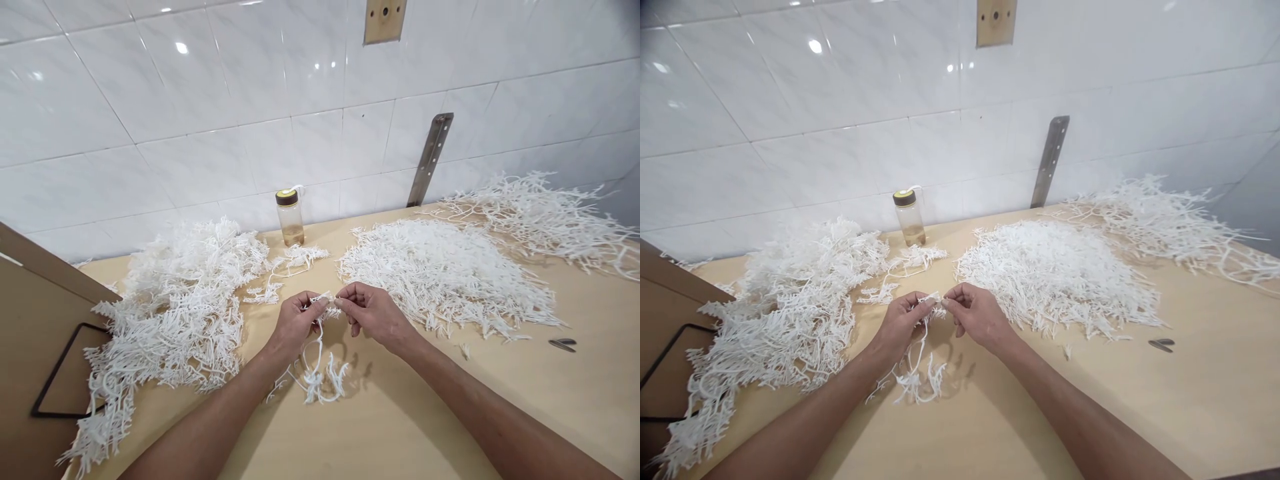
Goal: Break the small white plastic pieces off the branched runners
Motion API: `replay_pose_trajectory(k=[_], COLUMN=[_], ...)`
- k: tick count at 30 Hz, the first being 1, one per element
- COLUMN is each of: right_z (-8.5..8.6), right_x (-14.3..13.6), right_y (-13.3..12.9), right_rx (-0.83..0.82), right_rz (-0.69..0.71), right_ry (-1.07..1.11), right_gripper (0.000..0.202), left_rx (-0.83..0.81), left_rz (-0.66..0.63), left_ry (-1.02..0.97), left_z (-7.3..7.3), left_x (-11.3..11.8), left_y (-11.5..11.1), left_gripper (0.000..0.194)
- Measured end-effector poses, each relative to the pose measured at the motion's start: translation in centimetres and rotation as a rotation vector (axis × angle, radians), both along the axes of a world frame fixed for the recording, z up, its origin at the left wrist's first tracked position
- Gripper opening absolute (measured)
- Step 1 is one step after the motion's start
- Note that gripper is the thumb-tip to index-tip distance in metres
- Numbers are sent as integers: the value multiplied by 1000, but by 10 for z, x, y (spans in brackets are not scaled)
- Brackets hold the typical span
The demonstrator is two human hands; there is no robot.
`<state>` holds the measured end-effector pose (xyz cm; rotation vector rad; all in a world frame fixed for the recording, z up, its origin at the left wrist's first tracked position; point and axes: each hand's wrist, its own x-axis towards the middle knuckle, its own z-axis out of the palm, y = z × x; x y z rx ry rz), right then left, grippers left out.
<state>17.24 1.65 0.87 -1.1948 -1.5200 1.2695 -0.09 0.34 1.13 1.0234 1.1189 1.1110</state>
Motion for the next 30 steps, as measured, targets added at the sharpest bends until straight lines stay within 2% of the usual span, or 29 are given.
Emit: replay_pose_trajectory(k=[5, 14, 19, 24, 30], right_z=[-1, -5, -7, -7, -4], right_x=[1, 4, 6, 6, 4], right_y=[-1, 0, -1, -1, -2], right_rx=[-7, 18, 27, 22, 7], right_rz=[28, 68, 83, 83, 56], right_ry=[-12, 37, 13, -17, -37], right_gripper=[24, 29, 30, 33, 25], left_rx=[-57, -19, 22, 150, 142], left_rz=[44, -3, 24, 66, 46], left_ry=[-61, -30, 60, 214, 211], left_z=[-1, -1, 0, -6, -10], left_x=[-2, -2, 0, -2, -2], left_y=[3, 1, -1, 1, 1], left_gripper=[37, 41, 41, 39, 37])
